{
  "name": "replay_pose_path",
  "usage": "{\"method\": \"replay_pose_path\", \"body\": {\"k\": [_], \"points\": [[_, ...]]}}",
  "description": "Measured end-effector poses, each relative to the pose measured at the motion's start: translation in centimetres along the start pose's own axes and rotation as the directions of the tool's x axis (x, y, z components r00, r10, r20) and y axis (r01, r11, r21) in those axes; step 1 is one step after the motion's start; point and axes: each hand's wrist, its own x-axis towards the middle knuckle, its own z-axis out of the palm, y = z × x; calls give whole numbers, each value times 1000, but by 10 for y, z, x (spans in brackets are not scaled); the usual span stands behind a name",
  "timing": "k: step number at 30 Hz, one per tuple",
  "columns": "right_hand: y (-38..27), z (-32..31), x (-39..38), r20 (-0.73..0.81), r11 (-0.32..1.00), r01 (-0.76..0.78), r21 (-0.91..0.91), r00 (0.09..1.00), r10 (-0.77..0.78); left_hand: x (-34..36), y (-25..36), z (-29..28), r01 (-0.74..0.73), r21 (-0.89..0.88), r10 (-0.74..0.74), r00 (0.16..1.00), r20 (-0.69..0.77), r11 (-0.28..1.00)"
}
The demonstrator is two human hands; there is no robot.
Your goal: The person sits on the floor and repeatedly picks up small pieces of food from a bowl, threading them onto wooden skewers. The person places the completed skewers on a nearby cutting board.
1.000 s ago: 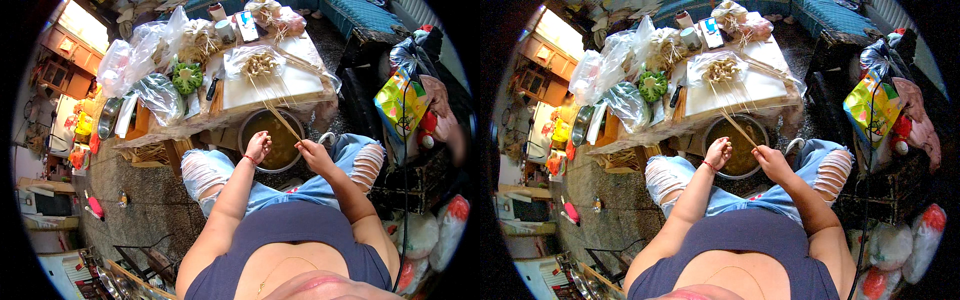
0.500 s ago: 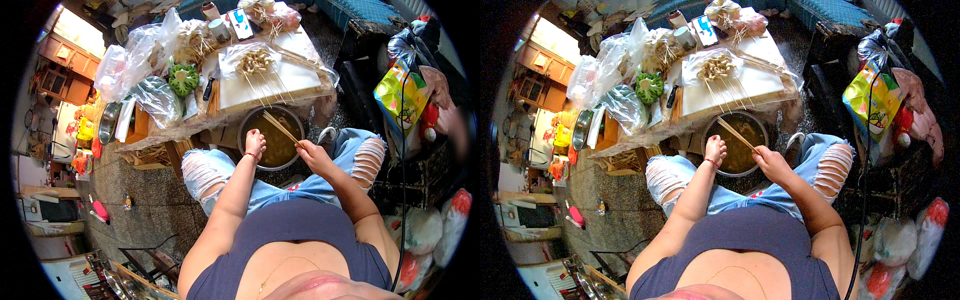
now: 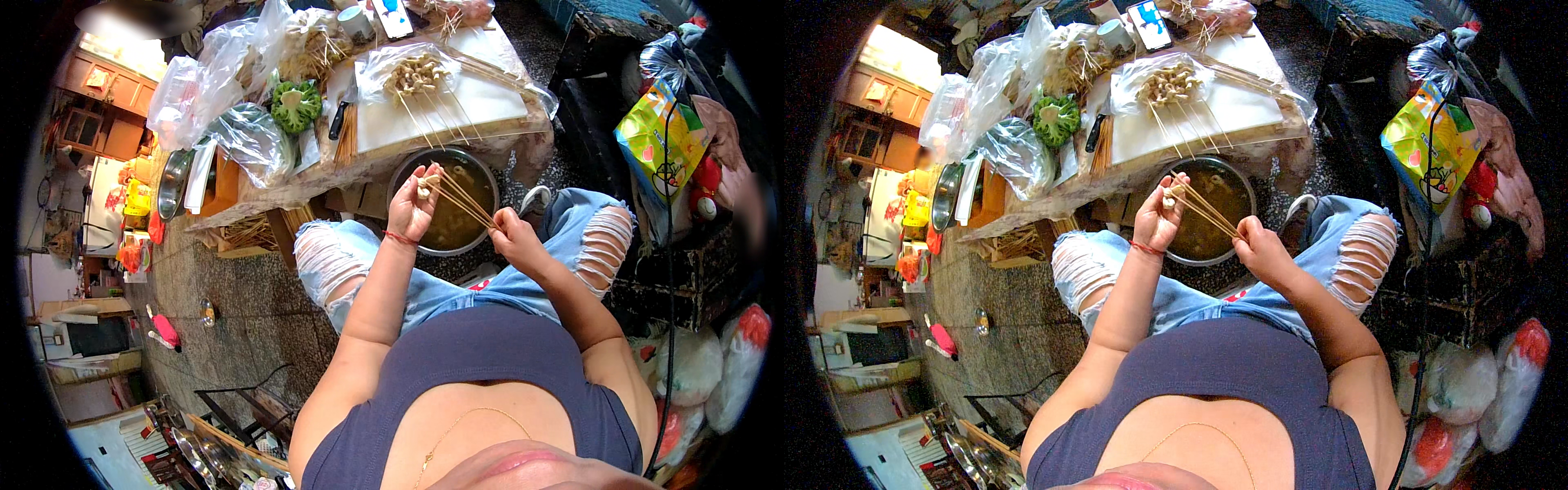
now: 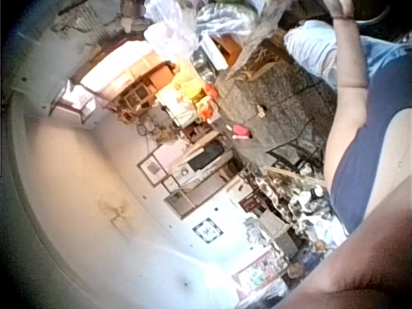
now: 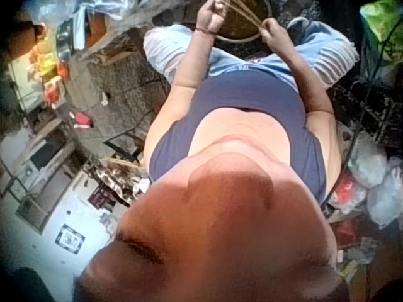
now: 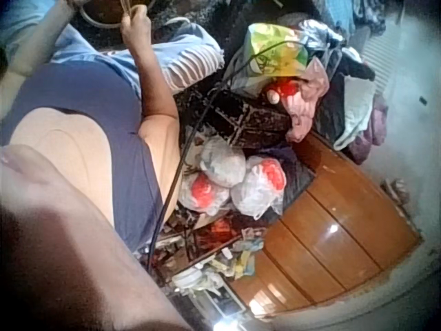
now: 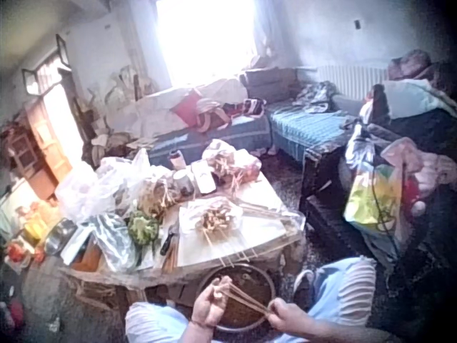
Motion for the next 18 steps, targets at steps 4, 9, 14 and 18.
{"method": "replay_pose_path", "body": {"k": [4,9,14,18], "points": [[8,4,-1,-18,999,33,-5,999,-33,-1,2,3,-9,-53,9,1000,0,999],[1,4,-5,-57,998,55,7,997,-55,-5,2,6,13,-26,-11,999,45,1000],[-7,0,-5,-53,998,58,6,997,-58,-10,5,19,61,36,-61,998,-5,998],[-11,-4,-3,-45,1000,-2,19,999,3,-10,4,17,43,277,-45,999,4,960]]}}
